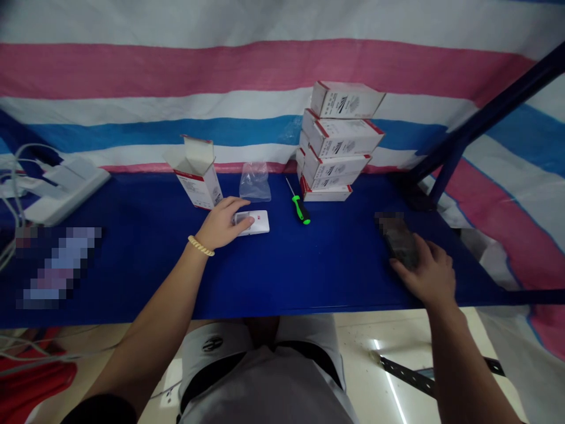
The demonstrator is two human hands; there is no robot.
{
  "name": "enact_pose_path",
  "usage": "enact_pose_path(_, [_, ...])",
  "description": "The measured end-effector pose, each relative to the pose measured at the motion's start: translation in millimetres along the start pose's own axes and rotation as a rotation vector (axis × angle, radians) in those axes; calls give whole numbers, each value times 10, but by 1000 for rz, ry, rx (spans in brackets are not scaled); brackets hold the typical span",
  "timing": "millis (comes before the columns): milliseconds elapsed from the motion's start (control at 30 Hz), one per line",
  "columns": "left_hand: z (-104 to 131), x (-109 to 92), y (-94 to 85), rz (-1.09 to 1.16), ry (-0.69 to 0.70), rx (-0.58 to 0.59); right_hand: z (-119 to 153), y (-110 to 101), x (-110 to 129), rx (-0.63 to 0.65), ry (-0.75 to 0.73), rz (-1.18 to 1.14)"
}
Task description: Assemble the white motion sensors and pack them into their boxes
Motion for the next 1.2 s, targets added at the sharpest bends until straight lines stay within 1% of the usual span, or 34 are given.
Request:
enact_pose_path(67, [2, -2, -8, -3, 4, 5, 17, -28, -10, -80, -37, -38])
enact_pose_path(167, [6, -8, -8, -22, 9, 37, 79, -127, 75, -267, -122, -57])
enact_pose_path(233, [11, -11, 5, -44, 13, 73, 144, -201, 257, -387, -197, -90])
enact_pose_path(267, [14, -12, 16, -57, 14, 93, 172, -223, 393, -421, -236, -120])
enact_pose_path(333, [21, -8, 47, -85, 18, 139, 200, -232, 741, -433, -303, -213])
enact_pose_path(433, [36, 19, 99, -118, 13, 205, 139, -155, 1399, -324, -406, -397])
enact_pose_path(567, [55, 67, 143, -163, 5, 260, -65, 13, 2341, -68, -664, -668])
enact_pose_path(600, [59, 79, 151, -181, 0, 274, -120, 63, 2548, 3, -724, -696])
enact_pose_path(667, [69, 107, 168, -222, -21, 311, -201, 197, 2904, 159, -833, -671])
enact_pose_path(733, [78, 139, 182, -253, -54, 352, -229, 371, 3153, 313, -908, -604])
enact_pose_path(767, [80, 152, 187, -255, -68, 368, -224, 467, 3231, 384, -930, -573])
enact_pose_path(833, [73, 164, 187, -225, -91, 375, -190, 644, 3307, 491, -953, -553])
enact_pose_path(867, [64, 163, 184, -195, -97, 365, -173, 715, 3310, 521, -951, -561])
enact_pose_path(933, [41, 143, 183, -120, -90, 331, -157, 816, 3266, 540, -911, -583])
enact_pose_path(1033, [5, 71, 193, -11, -25, 247, -161, 872, 3162, 546, -821, -585])
enact_pose_path(1133, [-15, 5, 193, 79, 44, 127, -155, 843, 3116, 551, -783, -585])
enact_pose_path(1200, [-18, -8, 186, 121, 62, 47, -163, 817, 3108, 514, -756, -593])
Point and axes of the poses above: each hand's wrist, its own z-axis away from the middle knuckle, its own y-axis out of the palm, x = y × z, the point moved 6 cm from there along -z, towards the middle knuckle, and after that the axes turned 13 degrees about -z, right-handed, at the moved point
